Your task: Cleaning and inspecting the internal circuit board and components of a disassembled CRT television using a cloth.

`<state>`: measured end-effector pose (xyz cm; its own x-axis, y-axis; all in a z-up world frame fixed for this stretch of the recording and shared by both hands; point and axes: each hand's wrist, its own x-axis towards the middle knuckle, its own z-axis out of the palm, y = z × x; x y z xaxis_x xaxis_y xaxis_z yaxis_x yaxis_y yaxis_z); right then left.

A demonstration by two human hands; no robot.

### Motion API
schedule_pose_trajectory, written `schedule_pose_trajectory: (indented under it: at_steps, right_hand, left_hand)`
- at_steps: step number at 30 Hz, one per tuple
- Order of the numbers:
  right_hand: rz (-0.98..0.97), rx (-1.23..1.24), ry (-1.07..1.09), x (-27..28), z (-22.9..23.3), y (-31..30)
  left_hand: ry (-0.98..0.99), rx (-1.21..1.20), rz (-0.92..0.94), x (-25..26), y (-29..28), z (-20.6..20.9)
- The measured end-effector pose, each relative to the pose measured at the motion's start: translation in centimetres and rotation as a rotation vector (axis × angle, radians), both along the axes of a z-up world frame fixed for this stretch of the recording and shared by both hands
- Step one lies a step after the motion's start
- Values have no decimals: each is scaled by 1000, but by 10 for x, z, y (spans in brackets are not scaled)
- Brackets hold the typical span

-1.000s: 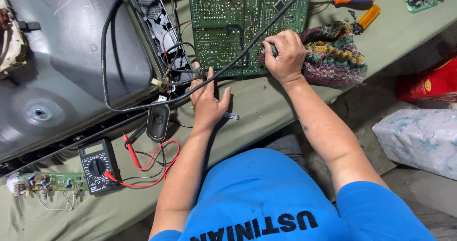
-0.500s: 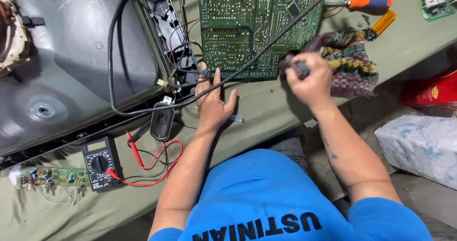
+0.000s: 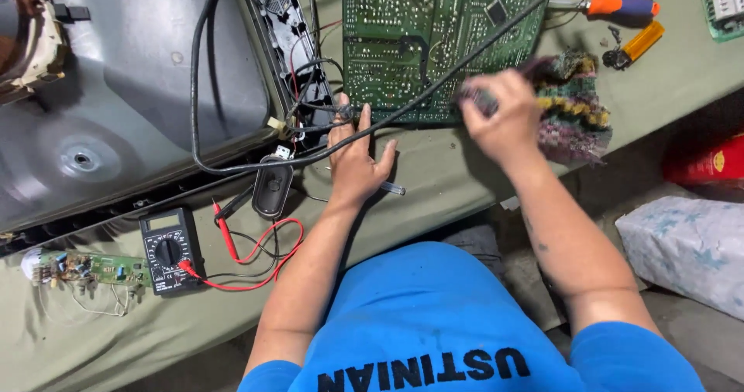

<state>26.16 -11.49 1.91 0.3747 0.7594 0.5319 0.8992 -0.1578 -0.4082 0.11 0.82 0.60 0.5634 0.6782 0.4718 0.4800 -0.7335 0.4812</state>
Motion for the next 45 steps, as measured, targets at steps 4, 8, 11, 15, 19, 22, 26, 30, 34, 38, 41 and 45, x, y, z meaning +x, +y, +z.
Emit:
schedule_pose_trajectory:
  at_steps: [4,8,11,15,19,22,26,30,34,38,41,45]
  right_hand:
    - [-43,134,-2,-4,46,28]
    - [-51,14,-51,-15,36,31]
    - [2,77,-62,-28,29,13]
    - [73,-89,112,-29,39,-3]
    - [11,-7,112,-1,51,18]
    - [-55,27,111,-2,44,27]
    - [-32,38,-99,-25,15,13]
    - [30,40,-40,-35,5,-8]
    - [73,-12,-22,-10,-2,-13]
    - [57,218,4,-4,38,1]
    - [-41,100,-108,-1,17,9]
    - [-74,64,-148,-1,-24,-1]
  left_hand:
    - [30,-110,-69,-5,-3,-9]
    - [61,-142,-55,-5,-2,-6]
    - [55,-117,-54,-5,-3,-9]
    - [43,-105,-50,-4,-3,-9]
    - [43,-125,-54,-5,-4,-8]
    - [33,-103,-50,-3,-2,-8]
    - [5,-47,-36,-1,-2,-8]
    - [22,-92,-28,-3,-3,-10]
    - [-47,16,43,1,-1,-5]
    - [0,-87,-19,-1,-4,-12]
    - [-17,-104,-15,-2,-5,-5]
    - [-9,-95,-29,-4,-5,5]
